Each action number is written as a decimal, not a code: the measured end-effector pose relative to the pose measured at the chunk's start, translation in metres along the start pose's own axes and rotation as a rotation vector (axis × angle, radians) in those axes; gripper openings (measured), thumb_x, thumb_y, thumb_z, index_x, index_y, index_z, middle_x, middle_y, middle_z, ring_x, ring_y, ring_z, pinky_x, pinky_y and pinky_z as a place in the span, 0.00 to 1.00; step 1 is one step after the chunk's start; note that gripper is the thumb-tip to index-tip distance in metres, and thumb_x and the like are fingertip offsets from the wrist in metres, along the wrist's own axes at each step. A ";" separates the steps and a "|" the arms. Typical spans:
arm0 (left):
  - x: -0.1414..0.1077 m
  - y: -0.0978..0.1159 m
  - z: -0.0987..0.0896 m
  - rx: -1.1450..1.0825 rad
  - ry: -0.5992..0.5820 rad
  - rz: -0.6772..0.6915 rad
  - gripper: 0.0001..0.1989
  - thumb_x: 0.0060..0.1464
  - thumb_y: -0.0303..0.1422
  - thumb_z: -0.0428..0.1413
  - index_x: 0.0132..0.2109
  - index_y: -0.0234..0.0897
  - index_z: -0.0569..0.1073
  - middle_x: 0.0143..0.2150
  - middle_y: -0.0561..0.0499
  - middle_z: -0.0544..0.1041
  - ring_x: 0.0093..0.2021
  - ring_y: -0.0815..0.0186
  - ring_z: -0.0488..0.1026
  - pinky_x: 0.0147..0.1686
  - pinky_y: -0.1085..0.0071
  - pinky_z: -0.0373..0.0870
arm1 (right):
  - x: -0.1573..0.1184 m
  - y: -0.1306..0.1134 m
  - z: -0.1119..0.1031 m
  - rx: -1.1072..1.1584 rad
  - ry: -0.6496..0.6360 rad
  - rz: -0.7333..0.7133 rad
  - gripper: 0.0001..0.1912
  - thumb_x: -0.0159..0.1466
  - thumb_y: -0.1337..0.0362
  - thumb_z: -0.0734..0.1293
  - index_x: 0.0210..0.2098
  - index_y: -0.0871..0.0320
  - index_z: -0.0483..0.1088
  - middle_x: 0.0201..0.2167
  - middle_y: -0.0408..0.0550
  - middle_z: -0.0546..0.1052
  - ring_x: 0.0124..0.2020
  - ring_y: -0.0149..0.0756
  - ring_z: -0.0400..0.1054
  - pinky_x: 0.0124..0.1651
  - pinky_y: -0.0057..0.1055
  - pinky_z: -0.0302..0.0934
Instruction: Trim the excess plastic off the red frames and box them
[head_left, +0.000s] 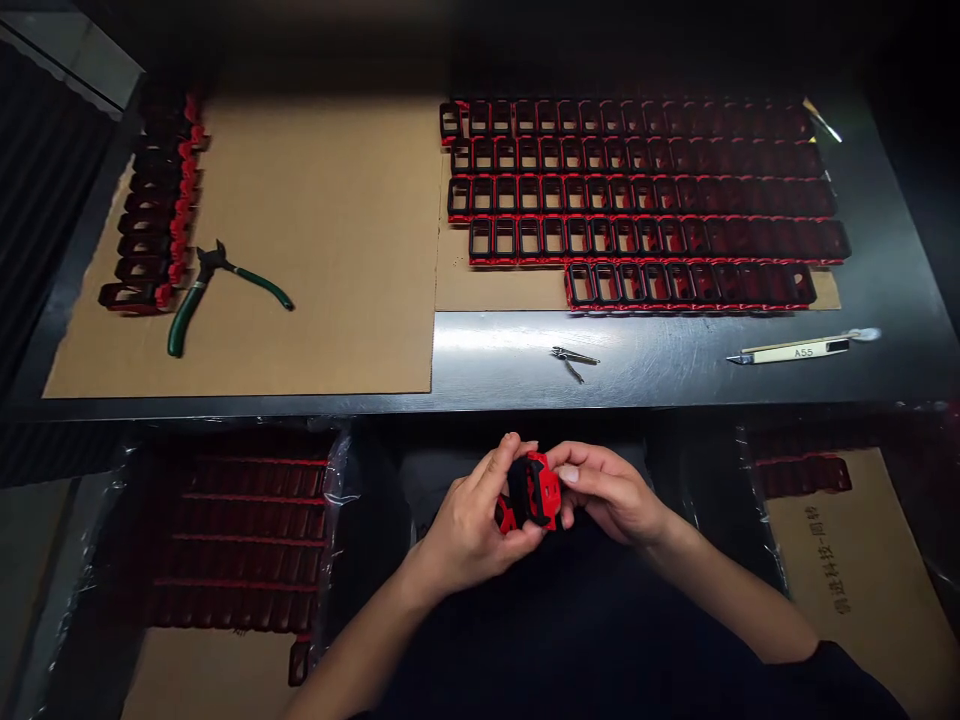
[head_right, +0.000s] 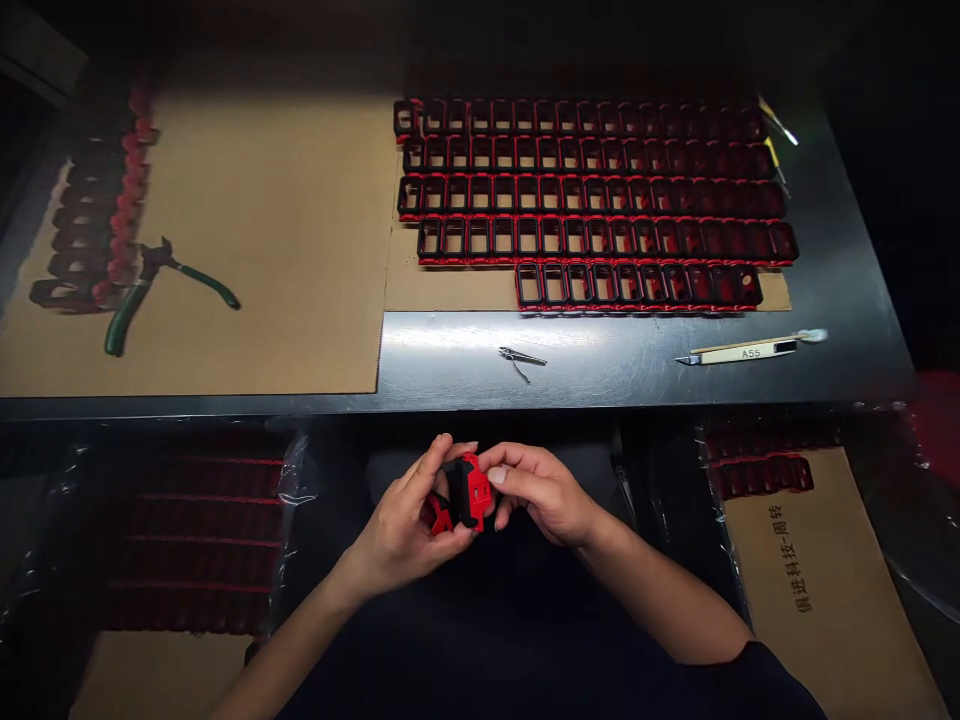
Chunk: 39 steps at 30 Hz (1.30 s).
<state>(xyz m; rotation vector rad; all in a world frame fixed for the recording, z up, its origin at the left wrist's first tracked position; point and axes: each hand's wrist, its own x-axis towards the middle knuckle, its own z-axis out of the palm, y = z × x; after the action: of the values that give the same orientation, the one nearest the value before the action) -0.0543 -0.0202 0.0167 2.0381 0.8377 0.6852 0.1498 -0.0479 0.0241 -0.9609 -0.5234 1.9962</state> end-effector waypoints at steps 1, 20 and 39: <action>0.000 0.001 -0.001 0.027 -0.006 0.011 0.52 0.52 0.26 0.61 0.74 0.40 0.38 0.62 0.34 0.73 0.57 0.53 0.77 0.43 0.63 0.82 | 0.000 0.001 0.000 -0.019 0.003 -0.009 0.16 0.62 0.55 0.74 0.41 0.62 0.77 0.29 0.46 0.78 0.26 0.29 0.73 0.27 0.22 0.68; 0.004 0.008 -0.012 -0.020 0.017 0.112 0.53 0.56 0.30 0.61 0.74 0.36 0.33 0.59 0.31 0.75 0.44 0.60 0.83 0.44 0.64 0.82 | 0.011 0.019 -0.022 0.145 -0.199 0.064 0.21 0.54 0.52 0.80 0.35 0.61 0.73 0.29 0.45 0.80 0.27 0.32 0.77 0.24 0.22 0.72; 0.012 0.013 -0.021 0.015 -0.049 0.166 0.51 0.55 0.28 0.60 0.74 0.32 0.35 0.58 0.32 0.76 0.52 0.55 0.80 0.45 0.62 0.82 | 0.011 0.017 -0.019 0.146 -0.225 0.035 0.19 0.60 0.58 0.77 0.44 0.62 0.73 0.31 0.46 0.81 0.28 0.30 0.78 0.30 0.25 0.75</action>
<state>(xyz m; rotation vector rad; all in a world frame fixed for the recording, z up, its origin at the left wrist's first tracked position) -0.0574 -0.0067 0.0407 2.1464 0.6523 0.7184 0.1519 -0.0478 -0.0034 -0.6652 -0.4778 2.1554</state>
